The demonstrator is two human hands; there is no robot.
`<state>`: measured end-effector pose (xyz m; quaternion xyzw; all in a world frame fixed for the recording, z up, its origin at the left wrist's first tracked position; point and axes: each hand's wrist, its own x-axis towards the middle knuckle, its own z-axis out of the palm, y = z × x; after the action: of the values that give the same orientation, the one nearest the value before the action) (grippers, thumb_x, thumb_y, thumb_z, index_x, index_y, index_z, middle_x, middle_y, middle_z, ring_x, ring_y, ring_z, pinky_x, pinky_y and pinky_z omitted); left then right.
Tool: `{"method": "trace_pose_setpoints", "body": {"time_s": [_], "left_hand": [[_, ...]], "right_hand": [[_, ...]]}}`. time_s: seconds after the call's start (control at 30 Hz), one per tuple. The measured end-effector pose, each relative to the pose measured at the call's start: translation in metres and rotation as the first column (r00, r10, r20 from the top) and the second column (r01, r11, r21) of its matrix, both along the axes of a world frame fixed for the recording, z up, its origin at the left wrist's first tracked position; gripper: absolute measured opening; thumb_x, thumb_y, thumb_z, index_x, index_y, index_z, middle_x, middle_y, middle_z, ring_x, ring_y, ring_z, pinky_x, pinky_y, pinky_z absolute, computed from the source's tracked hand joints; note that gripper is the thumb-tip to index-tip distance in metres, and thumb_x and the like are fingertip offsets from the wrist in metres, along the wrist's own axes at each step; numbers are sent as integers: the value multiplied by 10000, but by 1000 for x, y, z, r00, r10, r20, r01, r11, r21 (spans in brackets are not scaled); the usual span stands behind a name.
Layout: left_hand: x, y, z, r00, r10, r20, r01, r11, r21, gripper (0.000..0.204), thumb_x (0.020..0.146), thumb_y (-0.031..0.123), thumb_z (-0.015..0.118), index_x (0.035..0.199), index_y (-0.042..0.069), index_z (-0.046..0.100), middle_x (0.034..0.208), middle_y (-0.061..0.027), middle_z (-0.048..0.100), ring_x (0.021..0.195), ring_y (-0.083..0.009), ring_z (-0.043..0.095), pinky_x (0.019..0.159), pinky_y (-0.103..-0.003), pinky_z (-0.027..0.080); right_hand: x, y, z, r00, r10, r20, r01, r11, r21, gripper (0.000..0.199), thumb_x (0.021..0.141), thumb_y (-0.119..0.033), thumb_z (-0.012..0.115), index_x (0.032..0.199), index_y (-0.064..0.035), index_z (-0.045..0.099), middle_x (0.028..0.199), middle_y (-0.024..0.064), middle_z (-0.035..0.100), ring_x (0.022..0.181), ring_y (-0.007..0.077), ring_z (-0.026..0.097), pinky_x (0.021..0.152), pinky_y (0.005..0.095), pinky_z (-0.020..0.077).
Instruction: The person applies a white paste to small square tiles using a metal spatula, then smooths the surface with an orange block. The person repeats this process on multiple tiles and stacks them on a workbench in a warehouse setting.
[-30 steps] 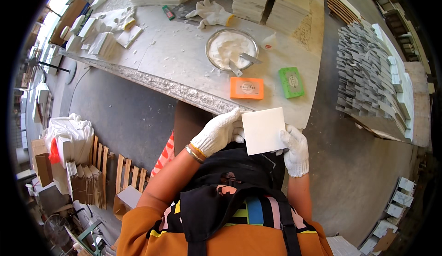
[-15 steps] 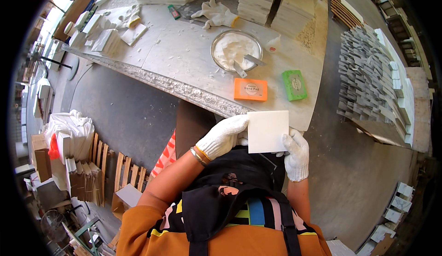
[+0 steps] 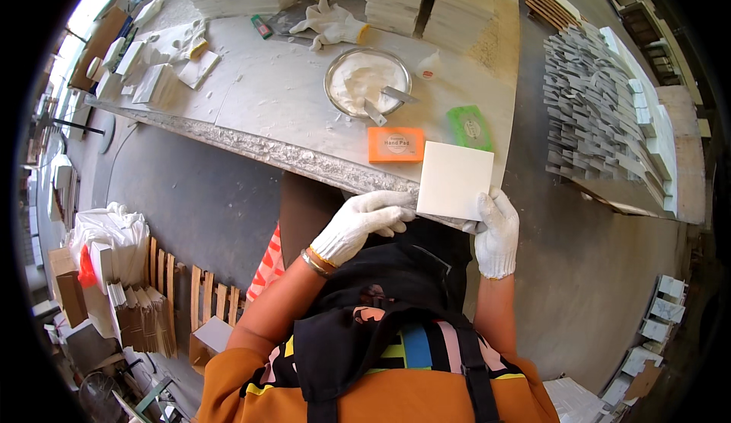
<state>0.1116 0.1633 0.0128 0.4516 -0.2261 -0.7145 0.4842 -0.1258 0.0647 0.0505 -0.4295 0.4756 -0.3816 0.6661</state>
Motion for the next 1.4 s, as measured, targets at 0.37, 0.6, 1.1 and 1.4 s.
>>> {"method": "trace_pose_setpoints", "body": {"time_s": [0.37,0.6,1.1,1.4], "left_hand": [[101,-27,-11,476,720,505,-540,692,-479,322,993,92,623,1291,-29,633,1170,-120,696,1083,-179,653,933,-295,517],[151,-76,-59,-180,662,727,-138,715,-685,385,877,109,721,1248,31,655,1199,-207,662,1135,-371,610,991,-447,486],[143,-84,-49,-271,531,803,-80,819,-568,372,799,165,731,1154,68,679,1188,-130,673,1181,-357,583,1022,-487,427],[143,-86,-52,-265,537,801,-79,816,-573,351,801,172,726,1139,88,683,1190,-119,671,1196,-347,579,1027,-493,421]], "right_hand": [[-1,-25,14,997,-70,44,72,996,-46,271,988,-201,633,1126,31,655,953,73,711,820,149,683,668,263,516],[-1,-69,29,999,-53,3,53,994,-100,348,995,-233,630,1216,35,642,956,92,734,767,182,713,615,258,488],[83,-280,80,999,-7,39,17,965,-262,375,980,-286,663,1195,21,653,952,97,740,662,156,693,493,228,466],[136,-341,71,997,12,-71,-27,975,-220,276,966,-264,674,940,11,674,778,114,691,550,133,584,429,244,378]]}}
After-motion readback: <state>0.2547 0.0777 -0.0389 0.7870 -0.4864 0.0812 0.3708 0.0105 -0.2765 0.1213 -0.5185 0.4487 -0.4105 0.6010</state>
